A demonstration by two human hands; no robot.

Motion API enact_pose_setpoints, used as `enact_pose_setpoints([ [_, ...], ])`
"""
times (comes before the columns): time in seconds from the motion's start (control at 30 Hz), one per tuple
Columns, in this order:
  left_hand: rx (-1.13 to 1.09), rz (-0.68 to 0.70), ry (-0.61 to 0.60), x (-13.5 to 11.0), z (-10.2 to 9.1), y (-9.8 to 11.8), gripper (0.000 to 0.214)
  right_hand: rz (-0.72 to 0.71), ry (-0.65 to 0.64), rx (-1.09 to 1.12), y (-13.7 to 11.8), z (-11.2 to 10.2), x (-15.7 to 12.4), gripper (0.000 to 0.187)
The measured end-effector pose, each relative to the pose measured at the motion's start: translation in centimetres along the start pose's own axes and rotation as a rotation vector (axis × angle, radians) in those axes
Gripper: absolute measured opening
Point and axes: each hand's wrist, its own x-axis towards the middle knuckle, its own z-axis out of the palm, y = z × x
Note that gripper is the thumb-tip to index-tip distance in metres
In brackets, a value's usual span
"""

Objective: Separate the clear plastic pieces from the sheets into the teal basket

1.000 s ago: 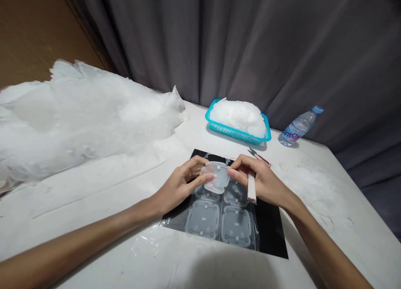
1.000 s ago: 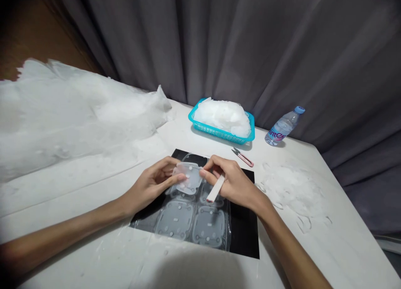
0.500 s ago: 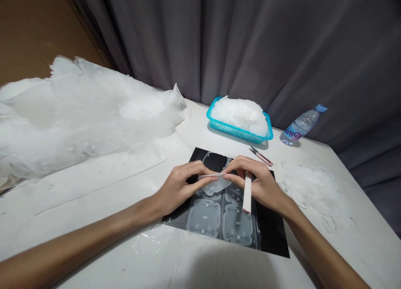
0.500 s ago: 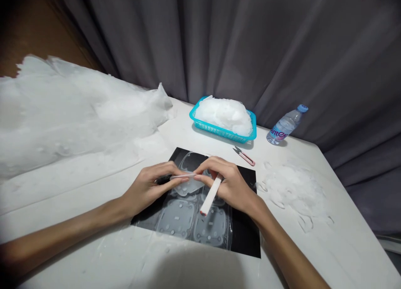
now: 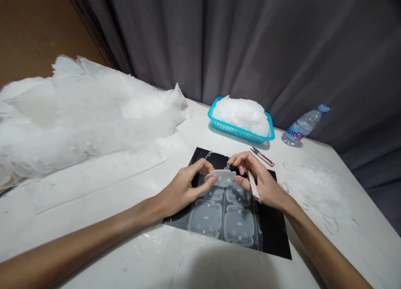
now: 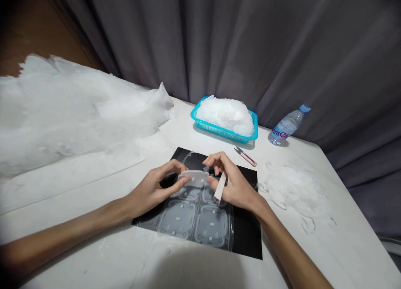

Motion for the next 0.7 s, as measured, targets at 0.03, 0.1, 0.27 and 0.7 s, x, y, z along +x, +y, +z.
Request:
enact_pose_setpoints([
  [0.03,0.007,0.005,0.005,0.0,0.1,0.1,0.009,-0.009,0.014,-0.039,-0.2,0.3,0.0,0.025],
  [0.1,0.013,0.027,0.008,-0.1,0.2,0.4,0.008,-0.037,0.025,-0.100,-0.7,1.0,0.0,0.030],
  [0.27,0.015,0.111,0.045,-0.2,0.0,0.6,0.009,-0.137,0.083,-0.132,-1.0,1.9,0.1,0.007],
  [0.7,-0.150,0.158,0.090,0.2,-0.5,-0.8,0.012,-0.100,0.130,-0.027,-0.8,1.2,0.0,0.010],
])
